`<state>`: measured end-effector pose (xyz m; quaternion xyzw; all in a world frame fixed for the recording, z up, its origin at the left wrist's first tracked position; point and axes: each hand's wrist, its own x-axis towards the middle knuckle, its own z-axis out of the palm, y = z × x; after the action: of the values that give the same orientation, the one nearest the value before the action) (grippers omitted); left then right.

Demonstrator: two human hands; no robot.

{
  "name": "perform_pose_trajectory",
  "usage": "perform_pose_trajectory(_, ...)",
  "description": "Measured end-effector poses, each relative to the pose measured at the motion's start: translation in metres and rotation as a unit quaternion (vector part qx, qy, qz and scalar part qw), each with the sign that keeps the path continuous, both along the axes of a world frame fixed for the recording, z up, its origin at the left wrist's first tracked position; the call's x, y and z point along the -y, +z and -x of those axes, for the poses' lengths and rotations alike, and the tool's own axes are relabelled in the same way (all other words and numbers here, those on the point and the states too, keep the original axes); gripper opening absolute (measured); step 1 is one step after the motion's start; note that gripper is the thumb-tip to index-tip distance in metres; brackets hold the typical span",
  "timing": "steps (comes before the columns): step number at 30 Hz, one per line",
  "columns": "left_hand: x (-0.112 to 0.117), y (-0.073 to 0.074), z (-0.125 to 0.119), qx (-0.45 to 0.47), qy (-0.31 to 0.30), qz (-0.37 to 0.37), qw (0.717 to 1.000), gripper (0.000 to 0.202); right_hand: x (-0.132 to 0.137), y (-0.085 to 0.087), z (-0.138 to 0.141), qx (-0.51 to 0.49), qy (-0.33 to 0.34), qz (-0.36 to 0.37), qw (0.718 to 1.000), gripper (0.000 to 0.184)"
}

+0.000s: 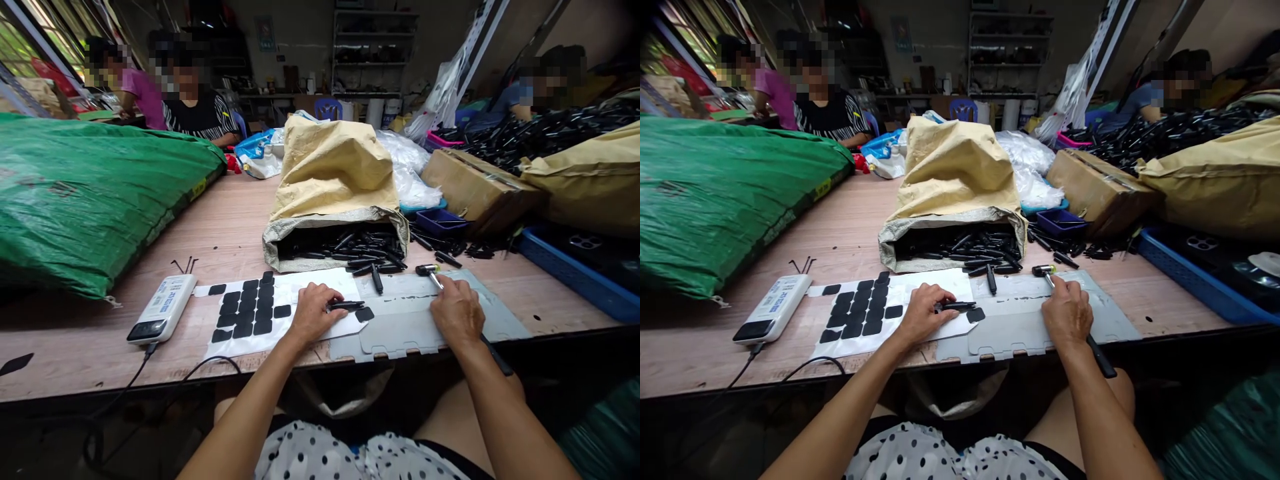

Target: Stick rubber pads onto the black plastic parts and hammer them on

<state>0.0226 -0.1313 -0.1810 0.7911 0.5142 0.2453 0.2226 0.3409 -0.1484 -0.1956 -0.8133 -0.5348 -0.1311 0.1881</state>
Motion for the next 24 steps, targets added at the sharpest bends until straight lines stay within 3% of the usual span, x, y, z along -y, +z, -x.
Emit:
perform_pose_trajectory(5, -0.001, -0.001, 0.001, 0.010, 0.005, 0.011, 1.000, 0.018, 0.013, 0.025, 0.023, -0.151, 0.072, -0.093, 0.982, 0.041)
perform_pose_trajectory(9, -0.002, -0.001, 0.000, 0.015, 0.016, 0.025, 0.999, 0.018, 0.034, 0.045, 0.071, -0.317, 0.240, -0.088, 0.913, 0.039)
perform_pose_trajectory(12, -0.003, 0.000, -0.001, 0.010, 0.023, 0.029, 0.999, 0.018, 0.049, 0.051, 0.105, -0.319, 0.341, -0.060, 0.882, 0.037)
perform_pose_trajectory(17, -0.002, 0.002, -0.001, -0.003, 0.019, 0.035, 0.999, 0.017, 0.062, 0.041, 0.132, -0.245, 0.381, -0.048, 0.890, 0.041)
perform_pose_trajectory(21, -0.001, 0.004, -0.002, -0.003, 0.027, 0.028, 0.999, 0.011, 0.064, 0.032, 0.134, -0.190, 0.373, -0.006, 0.908, 0.044)
perform_pose_trajectory(24, -0.001, 0.003, -0.002, 0.012, 0.027, 0.025, 0.999, 0.014, 0.063, 0.030, 0.129, -0.194, 0.364, -0.015, 0.911, 0.044)
